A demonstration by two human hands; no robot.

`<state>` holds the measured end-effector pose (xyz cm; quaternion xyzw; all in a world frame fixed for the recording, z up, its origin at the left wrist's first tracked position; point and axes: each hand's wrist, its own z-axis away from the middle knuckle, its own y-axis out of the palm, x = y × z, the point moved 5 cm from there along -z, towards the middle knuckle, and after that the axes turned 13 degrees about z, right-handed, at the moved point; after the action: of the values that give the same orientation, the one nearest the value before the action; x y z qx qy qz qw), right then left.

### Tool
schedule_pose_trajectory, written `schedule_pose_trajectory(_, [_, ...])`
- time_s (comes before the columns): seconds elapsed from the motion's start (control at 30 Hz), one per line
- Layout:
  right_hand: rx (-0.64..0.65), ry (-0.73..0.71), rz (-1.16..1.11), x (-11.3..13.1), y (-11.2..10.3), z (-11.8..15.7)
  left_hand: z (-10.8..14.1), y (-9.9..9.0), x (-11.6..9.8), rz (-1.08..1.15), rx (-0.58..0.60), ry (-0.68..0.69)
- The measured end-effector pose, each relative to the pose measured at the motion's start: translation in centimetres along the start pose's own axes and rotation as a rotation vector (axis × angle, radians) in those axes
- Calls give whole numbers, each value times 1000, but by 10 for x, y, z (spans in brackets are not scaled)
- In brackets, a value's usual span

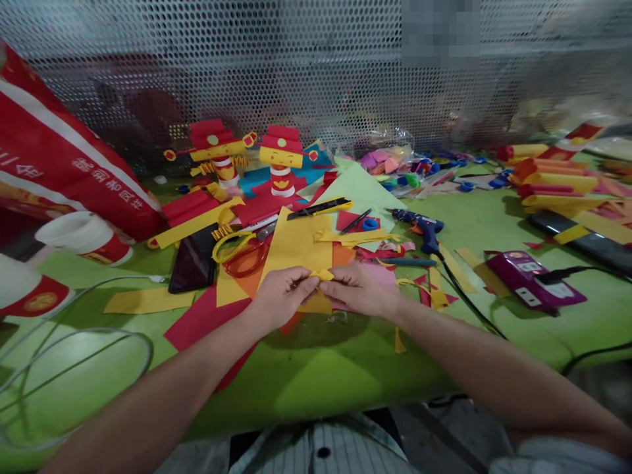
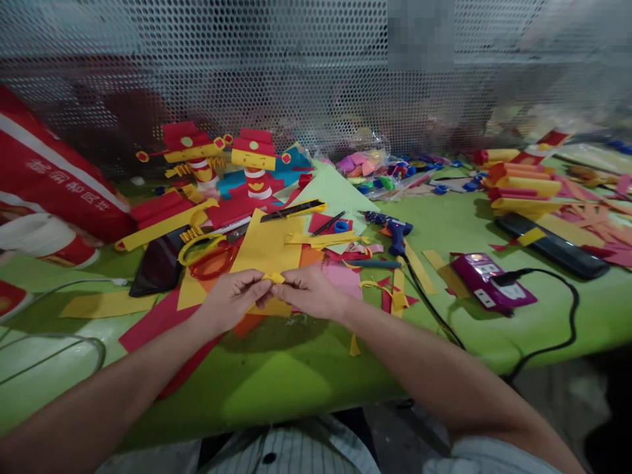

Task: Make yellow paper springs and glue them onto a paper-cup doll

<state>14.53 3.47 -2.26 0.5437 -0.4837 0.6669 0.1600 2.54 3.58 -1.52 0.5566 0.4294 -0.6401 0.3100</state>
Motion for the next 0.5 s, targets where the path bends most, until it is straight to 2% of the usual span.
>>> schedule_pose_trajectory(0.1, [-125, 50, -19, -4, -4, -1, 1, -2, -3, -91, -51, 71])
schedule_pose_trajectory(0.17, [-135, 125, -165, -11, -4, -2, 2, -6, -8, -197, -107, 166])
schedule_pose_trajectory(0.27, [35, 262, -553, -22, 5, -4, 7, -11, -17, -419, -157, 420])
schedule_pose_trajectory(0.33, [150, 326, -720, -26, 10, -3, 11, -10, -21, -549, -102, 597])
schedule_pose_trajectory(0.43, [272, 336, -808, -26, 16, -2, 14, -6, -19, -719, 29, 784])
schedule_pose_trajectory(0.5, [303, 336, -831, -26, 16, -1, 15, -4, -18, -806, 91, 863])
